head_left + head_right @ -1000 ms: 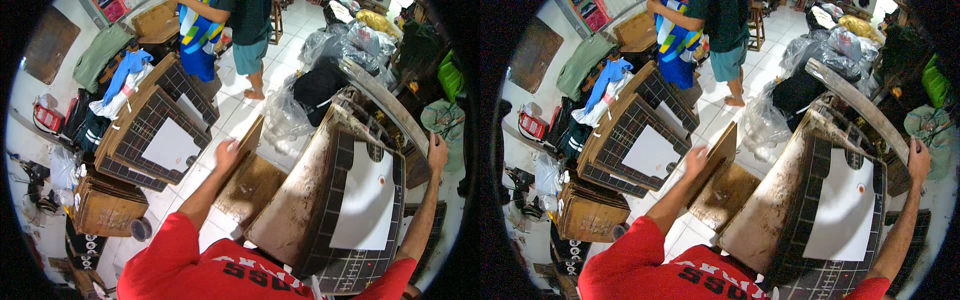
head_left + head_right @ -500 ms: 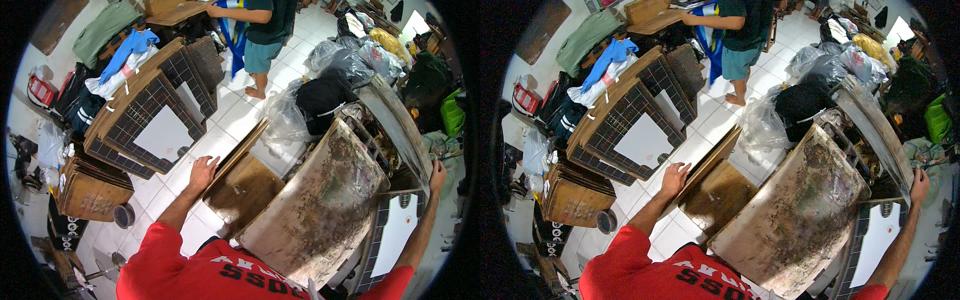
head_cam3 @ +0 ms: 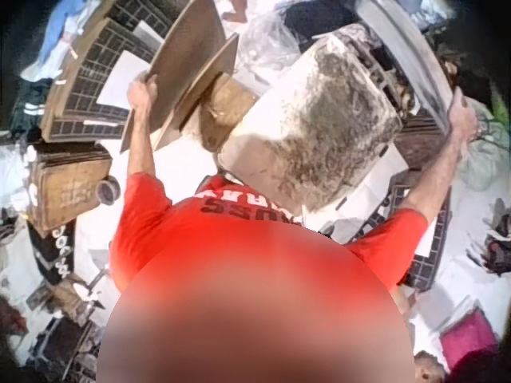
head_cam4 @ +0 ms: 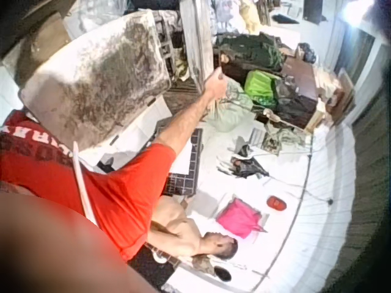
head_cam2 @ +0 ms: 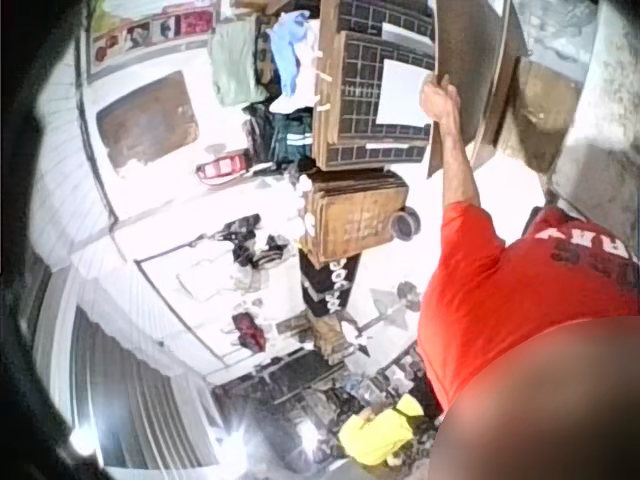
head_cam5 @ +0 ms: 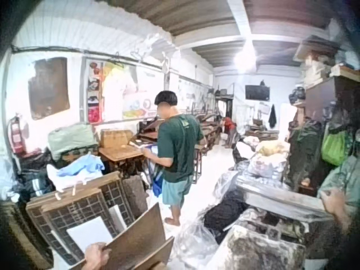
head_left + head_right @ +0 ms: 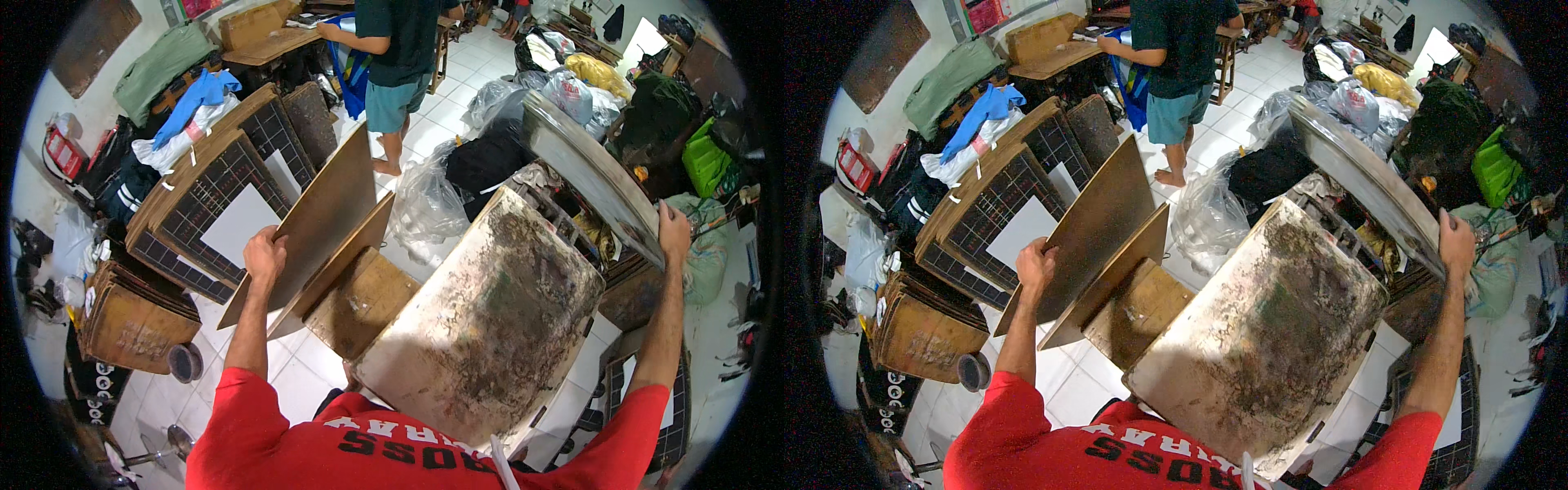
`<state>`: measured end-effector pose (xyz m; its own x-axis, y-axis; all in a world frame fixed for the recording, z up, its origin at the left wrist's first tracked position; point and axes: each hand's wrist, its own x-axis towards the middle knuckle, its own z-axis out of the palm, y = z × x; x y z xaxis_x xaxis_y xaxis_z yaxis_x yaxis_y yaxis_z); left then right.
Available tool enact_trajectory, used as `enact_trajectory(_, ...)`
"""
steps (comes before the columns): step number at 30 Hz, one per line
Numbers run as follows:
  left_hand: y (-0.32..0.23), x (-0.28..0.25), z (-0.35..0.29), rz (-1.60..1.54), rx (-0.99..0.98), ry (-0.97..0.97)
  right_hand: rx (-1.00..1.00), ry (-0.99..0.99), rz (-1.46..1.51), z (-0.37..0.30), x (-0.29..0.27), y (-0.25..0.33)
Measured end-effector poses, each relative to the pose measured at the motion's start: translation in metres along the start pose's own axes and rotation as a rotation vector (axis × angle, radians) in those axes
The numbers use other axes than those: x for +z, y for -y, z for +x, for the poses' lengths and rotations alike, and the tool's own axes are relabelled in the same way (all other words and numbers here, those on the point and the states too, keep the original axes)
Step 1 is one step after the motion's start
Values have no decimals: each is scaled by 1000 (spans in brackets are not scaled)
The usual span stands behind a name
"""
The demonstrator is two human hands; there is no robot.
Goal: The person places white t-shirts onto a screen printing frame, lowers the squeegee bar, and pulls the squeegee across the screen to transfer ink. They repeat this cycle for multiple shirts, lifting the frame and replacing each printed shirt with a new one.
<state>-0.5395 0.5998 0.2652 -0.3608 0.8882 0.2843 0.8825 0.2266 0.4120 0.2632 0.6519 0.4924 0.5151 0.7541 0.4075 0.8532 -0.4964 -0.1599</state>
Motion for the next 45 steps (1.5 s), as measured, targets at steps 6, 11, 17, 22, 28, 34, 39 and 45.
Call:
enact_trajectory(6, -105, -41, -193, -292, 435, -163, 17, 9, -8, 1, -12, 16)
enact_trajectory(11, -95, -21, -346, -380, 529, 413, -15, 47, 20, 6, -17, 19)
enact_trajectory(17, 62, 59, -365, -137, -343, -18, 28, 57, 21, -16, -19, 25)
enact_trajectory(22, 74, 85, -349, -363, -784, 188, 60, 14, -2, -37, -18, 31)
enact_trajectory(28, 51, 43, -251, -81, -532, 107, 82, -6, 12, -47, -5, 26)
enact_trajectory(34, 29, 77, -180, -62, -191, 406, 65, -50, -26, -75, 17, 19)
enact_trajectory(39, -18, 114, -194, -111, 217, 783, 20, -88, -15, -81, 24, 12)
enact_trajectory(45, -40, 99, -223, -139, 247, 820, -20, -207, 44, -66, 11, 21)
